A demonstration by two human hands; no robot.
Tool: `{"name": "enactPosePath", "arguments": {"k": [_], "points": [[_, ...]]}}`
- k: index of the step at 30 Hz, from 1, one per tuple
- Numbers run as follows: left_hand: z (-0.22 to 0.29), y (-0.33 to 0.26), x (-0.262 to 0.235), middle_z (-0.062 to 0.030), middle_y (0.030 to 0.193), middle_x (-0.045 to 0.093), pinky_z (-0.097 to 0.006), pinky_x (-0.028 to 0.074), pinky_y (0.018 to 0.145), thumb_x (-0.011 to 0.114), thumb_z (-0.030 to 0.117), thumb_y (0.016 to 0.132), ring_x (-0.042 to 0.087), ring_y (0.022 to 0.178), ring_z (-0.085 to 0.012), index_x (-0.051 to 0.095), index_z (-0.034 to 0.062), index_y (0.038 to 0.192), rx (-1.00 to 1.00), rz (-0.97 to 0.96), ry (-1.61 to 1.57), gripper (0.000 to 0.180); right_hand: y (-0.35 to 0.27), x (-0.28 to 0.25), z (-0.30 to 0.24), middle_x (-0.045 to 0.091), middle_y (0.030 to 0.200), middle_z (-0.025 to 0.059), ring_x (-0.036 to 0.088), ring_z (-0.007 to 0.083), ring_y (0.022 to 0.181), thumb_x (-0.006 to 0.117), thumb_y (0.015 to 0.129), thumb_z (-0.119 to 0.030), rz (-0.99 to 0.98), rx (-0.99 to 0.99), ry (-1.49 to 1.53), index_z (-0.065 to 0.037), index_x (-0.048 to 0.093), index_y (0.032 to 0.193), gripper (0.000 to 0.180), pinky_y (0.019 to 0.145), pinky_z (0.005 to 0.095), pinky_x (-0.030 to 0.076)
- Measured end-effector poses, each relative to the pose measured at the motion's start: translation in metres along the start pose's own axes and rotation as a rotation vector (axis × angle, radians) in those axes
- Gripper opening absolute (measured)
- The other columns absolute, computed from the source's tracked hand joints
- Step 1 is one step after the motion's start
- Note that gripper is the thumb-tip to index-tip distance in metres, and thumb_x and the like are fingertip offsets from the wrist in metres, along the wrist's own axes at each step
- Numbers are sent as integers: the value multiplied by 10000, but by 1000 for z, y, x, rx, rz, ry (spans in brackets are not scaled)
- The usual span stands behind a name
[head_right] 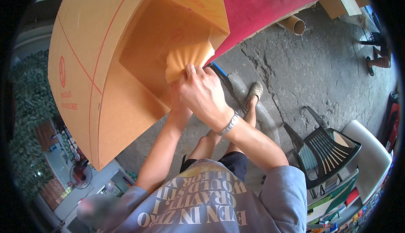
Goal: The person assembles a cardboard box by folding and taping its flaps. They repeatedly reach inside the box to press and smooth the interior seams, then rotate the box to work on different edges. The process continues until the box is fully taped and shaped.
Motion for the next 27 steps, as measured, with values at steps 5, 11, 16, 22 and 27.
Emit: {"name": "enactPosePath", "arguments": {"k": [5,11,16,22,27], "points": [[-4,-5,1,-141,1093,687,-416,524,933,654,159,942,654,1084,-328,648,39,1144,16,22,-87,235,-23,-28,-2,655,960,59,645,224,793,657,760,-42,18,78,131,-46,690,1072,313,708,351,503],[8,-8,-9,-132,1139,680,-391,529,941,610,155,999,653,1098,-294,636,44,1200,54,97,-279,231,-15,-24,-10,630,1052,77,606,267,942,717,784,-86,-83,-33,286,-62,657,1068,291,813,396,478],[-3,-53,17,-229,1329,620,-461,482,1068,602,170,1017,583,1274,-384,582,20,1363,-319,-377,331,378,-9,-24,53,542,1418,128,490,325,1327,837,735,-168,42,-37,305,-76,600,1306,625,1099,456,414],[6,-66,17,-257,1284,643,-484,495,1054,625,149,973,603,1226,-436,579,-29,1345,34,-61,442,416,-12,29,42,636,1401,143,566,299,1357,718,797,-111,-46,-176,152,-74,686,1260,466,1151,463,433],[-6,-72,21,-223,1253,669,-468,477,1075,648,139,883,609,1234,-386,634,-41,1264,71,-68,464,421,-36,31,14,679,1328,185,633,336,1277,641,805,-62,143,10,286,0,668,1277,477,1105,444,474]]}}
Point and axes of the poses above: each hand's wrist, its own y-axis towards the middle knuckle, its own x-axis out of the palm, z = x × y, the point moved 7 cm from there along y, towards the middle knuckle
